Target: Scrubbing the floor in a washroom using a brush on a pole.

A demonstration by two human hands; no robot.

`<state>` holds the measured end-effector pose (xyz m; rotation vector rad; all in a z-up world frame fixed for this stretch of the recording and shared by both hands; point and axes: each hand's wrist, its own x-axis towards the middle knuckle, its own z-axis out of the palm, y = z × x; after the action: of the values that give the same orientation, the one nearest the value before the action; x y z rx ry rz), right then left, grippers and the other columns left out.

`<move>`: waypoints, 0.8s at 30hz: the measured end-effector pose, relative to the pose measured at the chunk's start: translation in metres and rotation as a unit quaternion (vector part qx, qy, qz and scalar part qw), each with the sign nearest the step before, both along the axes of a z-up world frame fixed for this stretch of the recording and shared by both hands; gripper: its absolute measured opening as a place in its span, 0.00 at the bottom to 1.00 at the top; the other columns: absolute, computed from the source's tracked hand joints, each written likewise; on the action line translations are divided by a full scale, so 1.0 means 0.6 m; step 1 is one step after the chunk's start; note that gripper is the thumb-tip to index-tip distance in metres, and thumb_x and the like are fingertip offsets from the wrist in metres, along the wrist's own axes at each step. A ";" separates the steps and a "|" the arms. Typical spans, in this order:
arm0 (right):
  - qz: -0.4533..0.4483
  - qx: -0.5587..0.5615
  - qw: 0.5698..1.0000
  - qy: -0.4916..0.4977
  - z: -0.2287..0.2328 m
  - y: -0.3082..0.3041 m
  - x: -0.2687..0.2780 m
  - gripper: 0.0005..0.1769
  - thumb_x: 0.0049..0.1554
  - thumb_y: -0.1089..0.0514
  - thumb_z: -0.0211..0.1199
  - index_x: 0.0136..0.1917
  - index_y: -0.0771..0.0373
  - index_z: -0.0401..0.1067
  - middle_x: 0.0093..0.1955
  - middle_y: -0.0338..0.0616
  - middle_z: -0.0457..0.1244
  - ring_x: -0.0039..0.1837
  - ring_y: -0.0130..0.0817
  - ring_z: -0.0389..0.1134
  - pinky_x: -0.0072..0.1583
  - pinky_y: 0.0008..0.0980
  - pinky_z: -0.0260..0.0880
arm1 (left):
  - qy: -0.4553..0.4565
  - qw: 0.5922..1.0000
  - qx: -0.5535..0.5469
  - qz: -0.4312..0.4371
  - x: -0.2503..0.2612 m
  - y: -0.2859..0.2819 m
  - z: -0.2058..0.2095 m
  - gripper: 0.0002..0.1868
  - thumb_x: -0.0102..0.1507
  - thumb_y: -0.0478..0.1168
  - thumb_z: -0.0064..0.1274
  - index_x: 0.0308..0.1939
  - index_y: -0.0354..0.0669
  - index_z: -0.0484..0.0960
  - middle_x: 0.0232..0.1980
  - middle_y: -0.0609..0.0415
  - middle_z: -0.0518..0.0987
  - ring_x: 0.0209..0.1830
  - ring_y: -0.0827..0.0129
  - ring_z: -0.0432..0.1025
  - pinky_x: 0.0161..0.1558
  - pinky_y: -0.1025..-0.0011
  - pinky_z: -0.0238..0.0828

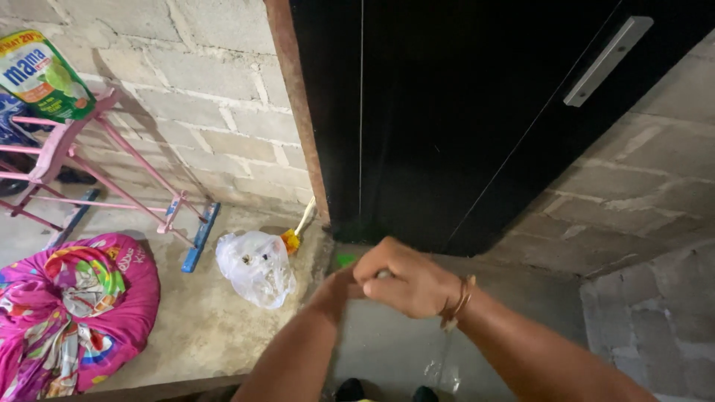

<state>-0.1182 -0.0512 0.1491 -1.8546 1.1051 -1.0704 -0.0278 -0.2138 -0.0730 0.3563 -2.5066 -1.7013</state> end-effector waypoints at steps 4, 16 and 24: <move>0.006 0.012 1.000 0.024 0.020 0.003 -0.012 0.15 0.52 0.56 0.54 0.26 0.59 0.58 0.24 0.34 0.50 0.27 0.26 0.49 0.32 0.33 0.52 | 0.090 0.995 0.033 -0.041 0.000 -0.008 -0.052 0.22 0.57 0.46 0.64 0.55 0.48 0.84 0.61 0.48 0.84 0.65 0.63 0.77 0.62 0.63 0.75; -0.015 -0.092 0.993 0.070 0.002 0.017 -0.008 0.10 0.56 0.56 0.55 0.35 0.61 0.66 0.30 0.39 0.56 0.32 0.32 0.57 0.39 0.34 0.60 | 0.032 0.999 -0.002 -0.041 -0.010 0.017 0.027 0.23 0.57 0.46 0.63 0.57 0.50 0.83 0.62 0.49 0.83 0.66 0.62 0.76 0.62 0.63 0.74; 0.061 -0.059 0.996 -0.024 -0.005 0.014 -0.010 0.08 0.57 0.57 0.55 0.41 0.64 0.70 0.34 0.39 0.62 0.35 0.30 0.62 0.40 0.33 0.65 | -0.027 0.999 -0.039 -0.019 -0.007 0.018 0.054 0.25 0.57 0.47 0.62 0.58 0.52 0.82 0.63 0.49 0.82 0.66 0.62 0.75 0.63 0.63 0.72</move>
<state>-0.1244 -0.0425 0.1463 -1.9504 0.9056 -1.1234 -0.0322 -0.2028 -0.0408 0.3556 -2.6259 -1.6235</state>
